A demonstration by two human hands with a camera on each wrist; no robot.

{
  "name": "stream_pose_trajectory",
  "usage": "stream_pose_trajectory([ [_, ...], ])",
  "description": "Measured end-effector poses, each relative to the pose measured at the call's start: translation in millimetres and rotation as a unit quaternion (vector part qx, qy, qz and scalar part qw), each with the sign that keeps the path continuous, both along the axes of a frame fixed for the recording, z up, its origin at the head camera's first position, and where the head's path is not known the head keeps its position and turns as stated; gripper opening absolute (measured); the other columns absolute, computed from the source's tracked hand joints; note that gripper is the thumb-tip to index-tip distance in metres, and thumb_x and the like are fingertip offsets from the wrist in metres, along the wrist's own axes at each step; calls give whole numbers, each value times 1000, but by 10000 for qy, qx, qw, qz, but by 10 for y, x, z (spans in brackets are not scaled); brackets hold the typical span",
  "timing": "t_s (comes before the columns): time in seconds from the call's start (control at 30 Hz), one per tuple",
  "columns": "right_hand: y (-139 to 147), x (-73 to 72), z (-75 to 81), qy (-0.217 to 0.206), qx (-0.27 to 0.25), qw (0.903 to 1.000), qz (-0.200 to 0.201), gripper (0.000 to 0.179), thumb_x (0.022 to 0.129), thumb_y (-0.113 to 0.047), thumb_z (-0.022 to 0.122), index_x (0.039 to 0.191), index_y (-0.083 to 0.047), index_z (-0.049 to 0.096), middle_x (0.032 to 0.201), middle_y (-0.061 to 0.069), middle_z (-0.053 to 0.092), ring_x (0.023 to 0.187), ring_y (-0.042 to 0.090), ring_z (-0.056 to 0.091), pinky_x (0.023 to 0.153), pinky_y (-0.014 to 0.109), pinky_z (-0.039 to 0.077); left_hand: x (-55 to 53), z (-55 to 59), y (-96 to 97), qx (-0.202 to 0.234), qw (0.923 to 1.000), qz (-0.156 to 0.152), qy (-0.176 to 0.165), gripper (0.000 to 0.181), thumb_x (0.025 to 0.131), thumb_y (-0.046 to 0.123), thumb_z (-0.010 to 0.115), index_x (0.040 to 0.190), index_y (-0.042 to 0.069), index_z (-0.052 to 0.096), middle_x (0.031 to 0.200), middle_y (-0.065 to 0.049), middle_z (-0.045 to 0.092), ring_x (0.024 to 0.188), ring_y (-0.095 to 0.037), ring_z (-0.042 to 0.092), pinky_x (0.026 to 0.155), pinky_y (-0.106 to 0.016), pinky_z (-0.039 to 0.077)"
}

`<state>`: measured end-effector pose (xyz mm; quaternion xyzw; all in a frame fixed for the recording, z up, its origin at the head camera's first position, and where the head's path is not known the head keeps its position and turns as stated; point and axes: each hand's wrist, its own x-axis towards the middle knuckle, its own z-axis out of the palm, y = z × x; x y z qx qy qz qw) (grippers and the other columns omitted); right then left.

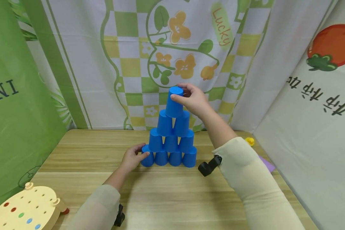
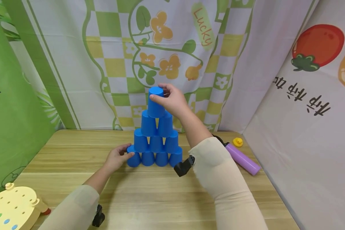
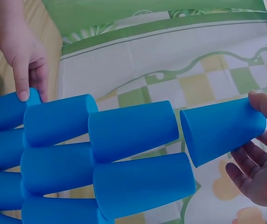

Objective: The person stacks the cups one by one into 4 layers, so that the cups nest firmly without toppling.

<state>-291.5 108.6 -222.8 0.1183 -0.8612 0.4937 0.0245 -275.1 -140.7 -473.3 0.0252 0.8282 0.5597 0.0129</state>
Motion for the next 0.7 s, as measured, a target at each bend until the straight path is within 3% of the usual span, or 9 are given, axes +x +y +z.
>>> stream_pose_trajectory([
  [0.17, -12, -40, -25, -56, 38, 9999, -118, 63, 90, -42, 68, 146, -22, 46, 142, 8, 53, 130, 25, 50, 104, 45, 48, -13, -26, 7, -45, 10000, -11, 75, 53, 93, 19, 68, 139, -1, 51, 139, -24, 55, 132, -39, 50, 113, -53, 38],
  [0.53, -20, -83, -59, -101, 48, 9998, -192, 65, 91, -43, 67, 148, -23, 43, 144, 8, 51, 130, 26, 49, 104, 47, 49, 52, 28, 24, -92, 9994, 47, 344, 55, 91, 24, 70, 136, -3, 53, 134, -26, 57, 127, -41, 53, 109, -55, 41],
  [0.7, -8, -95, -90, -130, -14, 9997, -182, 67, 91, -44, 67, 149, -24, 40, 145, 8, 49, 130, 26, 49, 104, 47, 48, 31, 9, 6, -4, 9999, 22, 141, 54, 92, 19, 68, 139, -2, 51, 137, -25, 56, 130, -40, 51, 112, -54, 39],
])
